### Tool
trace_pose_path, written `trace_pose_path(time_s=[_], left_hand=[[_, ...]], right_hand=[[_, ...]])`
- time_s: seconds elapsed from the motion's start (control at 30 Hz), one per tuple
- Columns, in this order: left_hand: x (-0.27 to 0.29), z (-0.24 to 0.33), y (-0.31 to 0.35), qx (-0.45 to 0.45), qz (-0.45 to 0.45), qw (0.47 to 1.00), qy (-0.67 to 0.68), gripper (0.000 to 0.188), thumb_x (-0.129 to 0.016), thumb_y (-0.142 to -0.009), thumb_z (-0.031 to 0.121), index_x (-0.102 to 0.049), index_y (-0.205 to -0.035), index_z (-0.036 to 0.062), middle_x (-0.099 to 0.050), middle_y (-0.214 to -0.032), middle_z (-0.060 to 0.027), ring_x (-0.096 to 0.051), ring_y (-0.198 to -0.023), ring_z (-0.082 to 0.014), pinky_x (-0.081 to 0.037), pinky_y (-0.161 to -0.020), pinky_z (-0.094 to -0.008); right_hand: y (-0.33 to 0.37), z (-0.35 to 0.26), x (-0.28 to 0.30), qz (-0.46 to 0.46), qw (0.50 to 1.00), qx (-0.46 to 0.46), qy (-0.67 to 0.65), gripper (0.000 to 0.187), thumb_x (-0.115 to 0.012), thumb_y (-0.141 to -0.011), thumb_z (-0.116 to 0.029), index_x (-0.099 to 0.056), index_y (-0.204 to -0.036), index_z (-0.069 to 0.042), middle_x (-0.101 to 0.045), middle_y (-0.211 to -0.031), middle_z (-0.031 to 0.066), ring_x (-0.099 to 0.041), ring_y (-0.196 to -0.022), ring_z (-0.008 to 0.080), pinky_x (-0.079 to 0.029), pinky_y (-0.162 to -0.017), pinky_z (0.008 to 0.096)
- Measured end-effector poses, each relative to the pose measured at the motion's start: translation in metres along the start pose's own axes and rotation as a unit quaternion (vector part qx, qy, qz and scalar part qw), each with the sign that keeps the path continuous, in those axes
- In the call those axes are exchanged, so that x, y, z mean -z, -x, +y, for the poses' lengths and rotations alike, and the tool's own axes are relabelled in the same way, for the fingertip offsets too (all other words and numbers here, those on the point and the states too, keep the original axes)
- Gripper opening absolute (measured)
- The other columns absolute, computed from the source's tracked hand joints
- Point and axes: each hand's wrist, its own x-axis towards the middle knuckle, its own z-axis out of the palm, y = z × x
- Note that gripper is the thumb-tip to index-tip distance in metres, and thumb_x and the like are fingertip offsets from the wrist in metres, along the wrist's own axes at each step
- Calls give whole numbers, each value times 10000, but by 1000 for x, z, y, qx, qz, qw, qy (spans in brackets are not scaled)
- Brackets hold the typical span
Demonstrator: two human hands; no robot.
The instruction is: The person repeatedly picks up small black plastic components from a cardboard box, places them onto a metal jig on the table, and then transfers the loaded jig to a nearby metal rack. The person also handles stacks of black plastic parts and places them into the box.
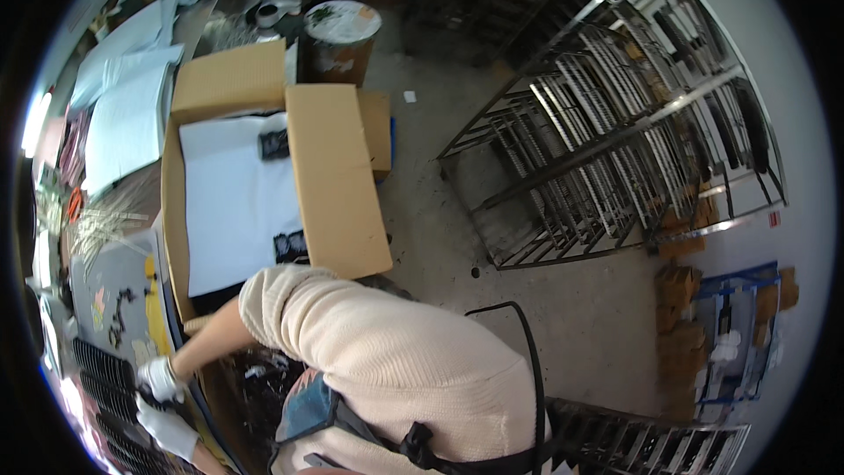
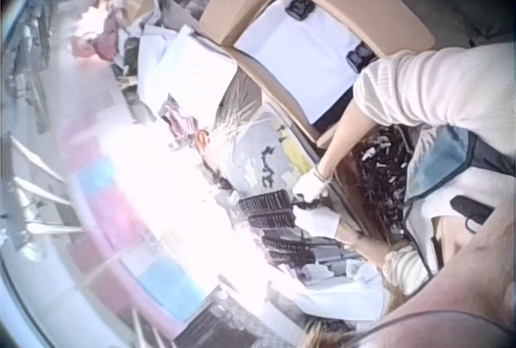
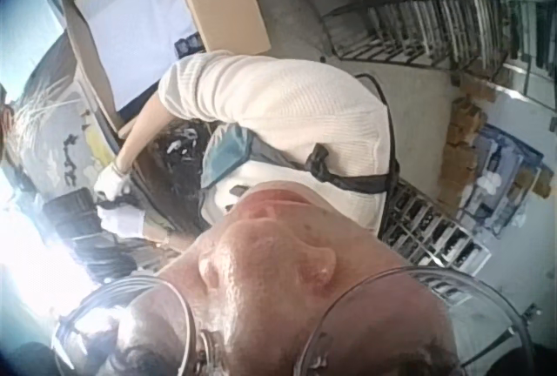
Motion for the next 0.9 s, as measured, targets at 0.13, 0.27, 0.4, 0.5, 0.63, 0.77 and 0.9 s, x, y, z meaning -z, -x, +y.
trace_pose_path(time_s=[0.13, 0.27, 0.4, 0.5, 0.63, 0.77, 0.9], left_hand=[[27, -46, -19, -7, -3, 914, 405, 357, -551, -1023, 148, -560, -1365, 47, -653, -1110, -92, -638, -983, -225, -539, -828, -346], [91, -36, -4, 164, -189, 345, 905, 118, -495, -1044, 131, -555, -1132, 80, -583, -981, -74, -498, -695, -103, -407, -529, -212], [105, -45, 30, 205, -119, 387, 891, 389, -580, -932, 24, -539, -1316, 77, -575, -1010, -84, -516, -703, -147, -443, -603, -246], [96, -49, 2, 103, 107, 731, 666, 364, -639, -919, 38, -595, -1278, 74, -604, -931, -51, -550, -691, -143, -476, -627, -255], [76, -48, -79, -77, 314, 930, 172, 235, -692, -939, 123, -674, -1173, 107, -674, -947, -60, -658, -774, -196, -551, -701, -307], [40, -49, -99, -96, 202, 968, 112, 240, -732, -895, 327, -734, -930, 89, -707, -852, -76, -696, -770, -252, -566, -677, -358], [37, -51, -98, -73, 140, 972, 176, 283, -717, -907, 357, -774, -940, 82, -746, -879, -90, -715, -758, -245, -580, -692, -334]], right_hand=[[-8, 47, 42, -80, 940, 206, 259, 346, -675, -863, -109, -669, -1208, -92, -722, -1048, 98, -705, -942, 248, -579, -777, 373], [30, 1, 123, -104, 831, -258, -482, 323, -706, -895, -139, -655, -1206, -65, -585, -837, 22, -558, -721, 123, -474, -600, 269], [0, -62, 136, -32, 927, -145, -345, 292, -625, -945, -30, -612, -1238, -35, -628, -900, 33, -638, -793, 107, -556, -685, 245], [-35, -98, 112, 45, 983, 127, 122, 149, -636, -967, -117, -701, -1101, -133, -669, -939, 37, -678, -790, 138, -578, -689, 282], [-92, -93, 87, 9, 792, 367, 487, 322, -606, -972, -436, -668, -887, -131, -647, -849, 87, -680, -804, 266, -568, -691, 367], [-103, -58, 75, 14, 868, 391, 307, 331, -652, -962, -396, -717, -857, -89, -671, -770, 96, -673, -747, 261, -545, -677, 361], [-109, -92, 84, -59, 904, 195, 376, 366, -666, -947, -436, -775, -997, -90, -721, -773, 111, -700, -721, 228, -550, -701, 312]])
